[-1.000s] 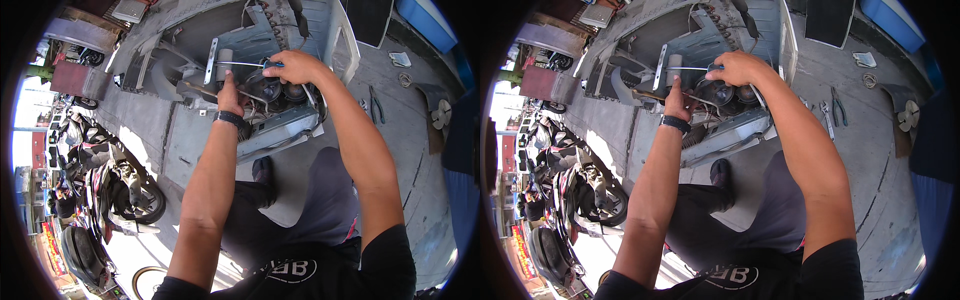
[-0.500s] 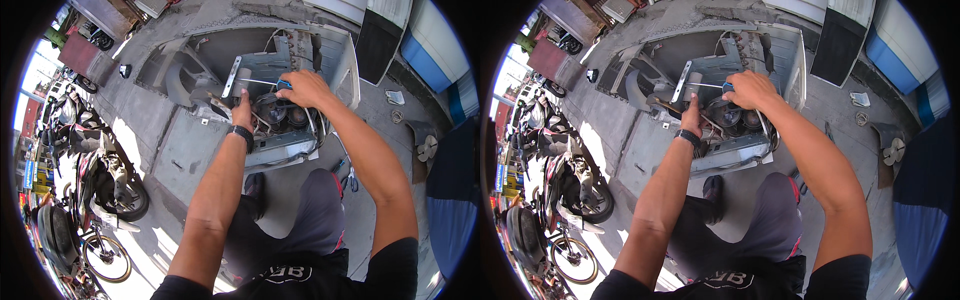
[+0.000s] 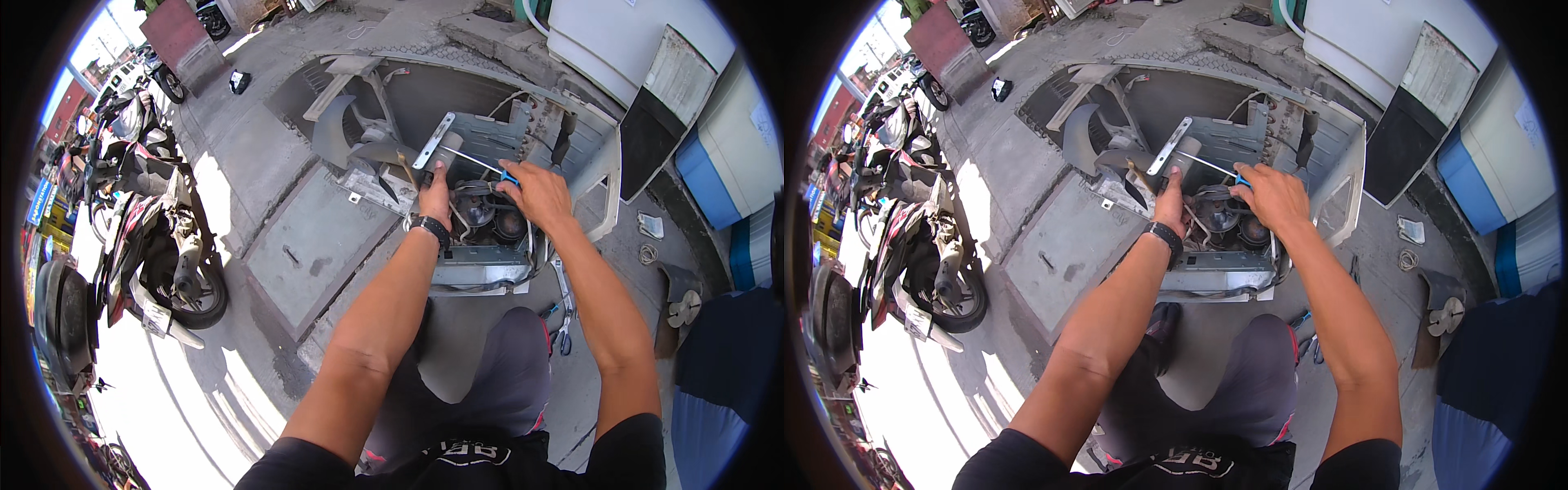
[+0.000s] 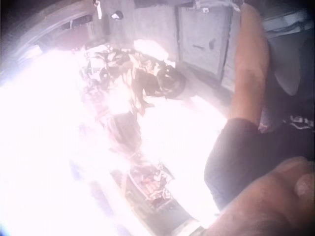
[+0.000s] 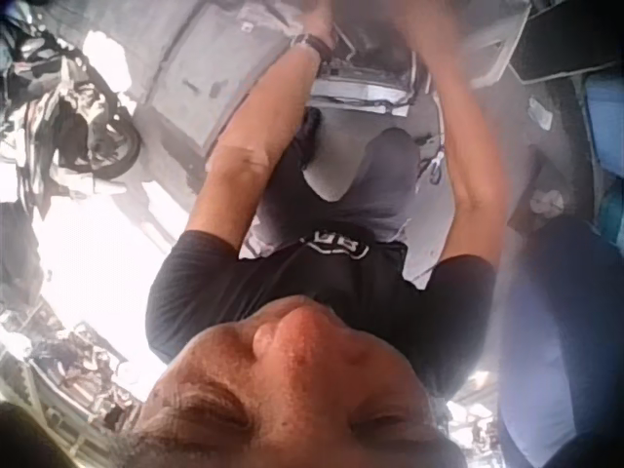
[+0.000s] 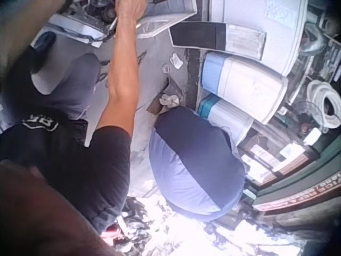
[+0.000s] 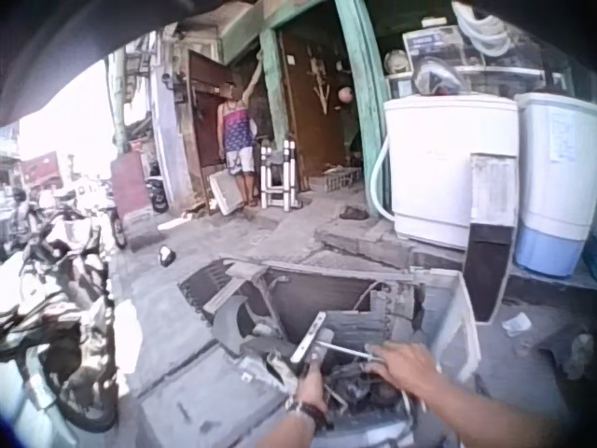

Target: The person disassembles an air conditioner unit by removing the outer casing, disconnecting internal wiring, and unscrewing the fan motor and other components using a screwdriver and pliers.

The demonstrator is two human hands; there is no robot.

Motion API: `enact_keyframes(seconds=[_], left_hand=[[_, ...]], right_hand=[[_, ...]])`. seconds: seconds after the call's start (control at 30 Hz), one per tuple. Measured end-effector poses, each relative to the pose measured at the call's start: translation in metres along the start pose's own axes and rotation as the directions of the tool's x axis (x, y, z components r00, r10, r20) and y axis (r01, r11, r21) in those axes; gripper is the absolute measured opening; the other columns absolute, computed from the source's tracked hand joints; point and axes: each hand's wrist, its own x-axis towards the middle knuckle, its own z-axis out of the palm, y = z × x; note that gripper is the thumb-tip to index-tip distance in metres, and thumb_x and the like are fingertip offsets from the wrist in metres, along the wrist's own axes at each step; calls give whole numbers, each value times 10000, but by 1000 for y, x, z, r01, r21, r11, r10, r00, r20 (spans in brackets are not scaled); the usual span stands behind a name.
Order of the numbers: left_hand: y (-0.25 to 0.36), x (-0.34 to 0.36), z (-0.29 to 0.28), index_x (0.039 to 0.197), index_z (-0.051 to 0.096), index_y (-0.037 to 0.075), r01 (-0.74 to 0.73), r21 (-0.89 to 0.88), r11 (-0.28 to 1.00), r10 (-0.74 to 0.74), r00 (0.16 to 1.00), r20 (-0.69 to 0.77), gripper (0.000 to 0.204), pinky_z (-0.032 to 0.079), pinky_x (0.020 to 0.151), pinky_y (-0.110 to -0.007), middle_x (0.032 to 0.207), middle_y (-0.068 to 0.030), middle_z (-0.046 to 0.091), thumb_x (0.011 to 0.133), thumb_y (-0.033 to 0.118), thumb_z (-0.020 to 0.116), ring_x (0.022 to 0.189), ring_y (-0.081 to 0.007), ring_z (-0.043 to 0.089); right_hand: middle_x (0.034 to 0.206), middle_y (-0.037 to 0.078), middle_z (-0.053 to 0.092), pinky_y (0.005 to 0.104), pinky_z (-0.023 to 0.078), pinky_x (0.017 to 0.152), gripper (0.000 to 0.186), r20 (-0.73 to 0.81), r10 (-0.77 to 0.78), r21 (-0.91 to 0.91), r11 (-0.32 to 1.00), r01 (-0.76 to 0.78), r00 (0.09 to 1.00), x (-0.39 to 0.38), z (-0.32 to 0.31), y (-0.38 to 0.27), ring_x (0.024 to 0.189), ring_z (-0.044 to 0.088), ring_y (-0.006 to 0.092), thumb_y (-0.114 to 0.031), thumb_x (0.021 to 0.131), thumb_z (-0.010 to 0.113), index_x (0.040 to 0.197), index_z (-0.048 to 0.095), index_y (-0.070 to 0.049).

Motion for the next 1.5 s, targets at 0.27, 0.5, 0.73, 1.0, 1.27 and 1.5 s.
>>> enact_keyframes(seconds=[0.27, 0.5, 0.73, 1.0, 1.27, 1.5], left_hand=[[-2, 8, -2, 1198, 554, 121, -13, -20, 1000, 13, 999, 44, 616, 391, 475, -303, 761, -6, 515, 859, 621, 672, 573, -131, 490], [-16, 29, -11, 1401, 447, 98, -45, -69, 997, 48, 998, 37, 763, 533, 679, -370, 1089, -67, 578, 864, 583, 691, 802, -184, 580], [-15, 31, -8, 1440, 410, 97, -66, -91, 994, 73, 995, 69, 791, 553, 756, -417, 1220, -108, 563, 872, 577, 680, 926, -234, 602], [-15, 26, -15, 1407, 455, 77, -59, -57, 997, 64, 993, 95, 731, 552, 777, -406, 1181, -112, 602, 898, 563, 655, 907, -252, 606], [-4, 9, -11, 1291, 551, 127, -13, -11, 1000, 14, 997, 82, 687, 475, 614, -339, 873, -11, 551, 839, 623, 696, 745, -160, 533], [-8, 24, -13, 1308, 548, 110, -76, -68, 995, 83, 991, 101, 682, 487, 688, -339, 997, -50, 596, 858, 604, 684, 842, -193, 571]], right_hand=[[872, 125, 722, 218, 360, 395, 455, 710, 152, 592, 400, -700, 688, 24, -15, 33, 538, 541, 93, -398, 958, 647, 1165, 655, 6], [743, 131, 651, 376, 519, 713, 299, -334, -129, -53, 992, 118, 934, -7, 26, 15, 748, 645, 339, -356, 894, 712, 1062, 720, -109], [675, 11, 615, 248, 431, 519, 521, 629, 157, 633, 466, -618, 762, 27, 0, 39, 563, 562, 111, -516, 873, 705, 981, 717, -6], [852, 170, 711, 468, 528, 718, 536, -7, 138, 86, 987, -137, 990, 0, 24, 17, 823, 683, 362, -629, 879, 600, 993, 734, -123], [700, 27, 597, 211, 442, 490, 614, 672, 131, 612, 456, -646, 729, 21, 1, 36, 580, 575, 97, -606, 914, 608, 1005, 683, -3], [702, 67, 614, 381, 526, 627, 611, 7, 88, 109, 990, -88, 996, 10, 39, 31, 616, 625, 198, -634, 893, 602, 1096, 689, -64]])
